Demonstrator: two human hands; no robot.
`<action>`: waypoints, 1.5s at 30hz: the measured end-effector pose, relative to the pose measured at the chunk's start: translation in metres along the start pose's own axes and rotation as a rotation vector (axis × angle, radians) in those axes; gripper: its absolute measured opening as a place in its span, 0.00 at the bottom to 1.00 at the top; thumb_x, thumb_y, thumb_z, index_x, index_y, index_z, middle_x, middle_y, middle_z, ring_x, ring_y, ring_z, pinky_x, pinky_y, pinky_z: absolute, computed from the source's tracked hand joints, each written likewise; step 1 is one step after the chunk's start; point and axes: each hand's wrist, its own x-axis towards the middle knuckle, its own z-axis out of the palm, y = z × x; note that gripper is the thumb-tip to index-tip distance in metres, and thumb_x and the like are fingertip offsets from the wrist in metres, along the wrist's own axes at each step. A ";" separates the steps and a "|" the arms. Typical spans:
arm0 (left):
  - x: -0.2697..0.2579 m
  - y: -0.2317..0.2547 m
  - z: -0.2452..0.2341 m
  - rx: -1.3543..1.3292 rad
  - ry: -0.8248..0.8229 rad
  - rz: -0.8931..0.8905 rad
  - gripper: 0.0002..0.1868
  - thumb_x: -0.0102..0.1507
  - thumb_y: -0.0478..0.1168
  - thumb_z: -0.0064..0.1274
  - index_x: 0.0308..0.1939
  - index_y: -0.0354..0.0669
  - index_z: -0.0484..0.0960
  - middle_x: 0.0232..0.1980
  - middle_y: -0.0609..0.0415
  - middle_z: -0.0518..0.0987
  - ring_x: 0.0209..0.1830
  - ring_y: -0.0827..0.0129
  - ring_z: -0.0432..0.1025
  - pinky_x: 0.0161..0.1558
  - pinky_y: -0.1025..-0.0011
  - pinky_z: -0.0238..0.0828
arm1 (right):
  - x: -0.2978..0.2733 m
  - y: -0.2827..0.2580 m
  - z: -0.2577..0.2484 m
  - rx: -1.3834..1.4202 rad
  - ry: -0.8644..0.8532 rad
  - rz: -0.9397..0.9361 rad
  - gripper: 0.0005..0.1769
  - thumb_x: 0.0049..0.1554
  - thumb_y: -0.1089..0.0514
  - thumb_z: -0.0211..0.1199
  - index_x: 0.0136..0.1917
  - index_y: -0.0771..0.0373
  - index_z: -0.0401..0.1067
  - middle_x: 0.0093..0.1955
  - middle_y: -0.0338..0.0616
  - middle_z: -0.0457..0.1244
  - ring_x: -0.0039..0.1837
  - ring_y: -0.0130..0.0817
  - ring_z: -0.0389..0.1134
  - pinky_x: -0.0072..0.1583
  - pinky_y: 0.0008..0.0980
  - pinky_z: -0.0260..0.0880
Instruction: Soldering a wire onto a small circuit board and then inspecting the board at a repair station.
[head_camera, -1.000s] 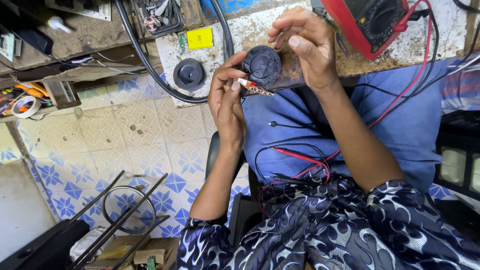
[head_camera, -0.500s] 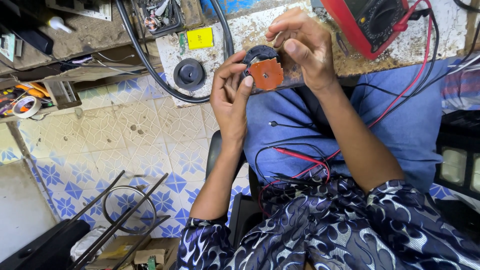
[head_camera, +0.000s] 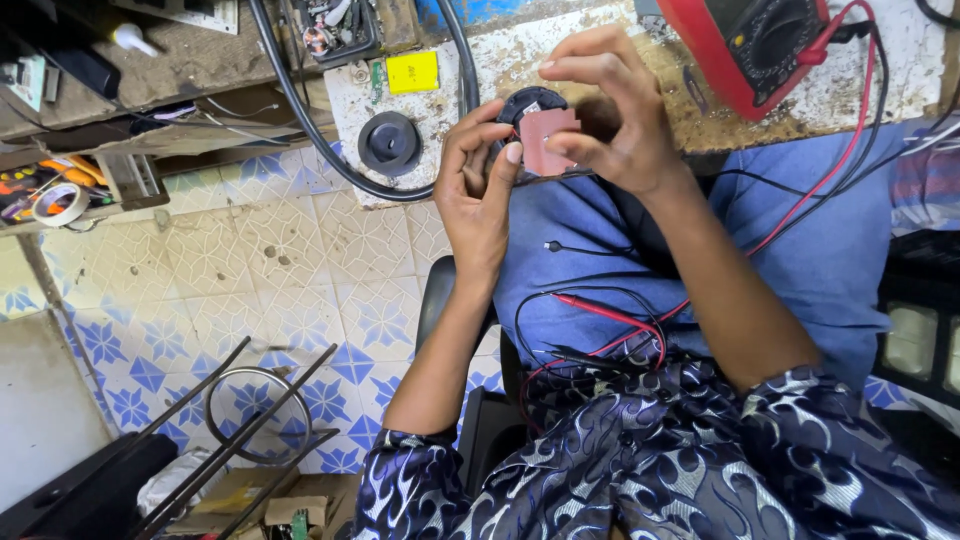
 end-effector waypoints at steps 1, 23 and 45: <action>0.000 0.000 0.000 0.020 -0.003 0.010 0.07 0.70 0.40 0.55 0.51 0.44 0.79 0.64 0.47 0.75 0.69 0.64 0.71 0.72 0.69 0.68 | -0.002 0.001 -0.002 -0.060 -0.034 -0.046 0.35 0.64 0.37 0.56 0.66 0.72 0.66 0.62 0.62 0.57 0.64 0.55 0.63 0.67 0.50 0.67; -0.001 -0.008 -0.001 -0.111 0.005 0.005 0.12 0.73 0.39 0.50 0.59 0.41 0.75 0.63 0.48 0.77 0.67 0.64 0.73 0.72 0.71 0.70 | -0.015 -0.004 0.003 -0.201 -0.073 -0.174 0.25 0.69 0.48 0.59 0.71 0.66 0.65 0.69 0.58 0.61 0.68 0.56 0.61 0.70 0.53 0.63; -0.002 -0.001 0.000 -0.026 -0.029 -0.030 0.16 0.72 0.45 0.52 0.62 0.44 0.75 0.65 0.51 0.75 0.70 0.66 0.70 0.75 0.69 0.69 | -0.008 -0.004 0.008 -0.162 -0.148 -0.089 0.21 0.70 0.52 0.46 0.65 0.67 0.70 0.70 0.62 0.60 0.69 0.60 0.62 0.69 0.57 0.62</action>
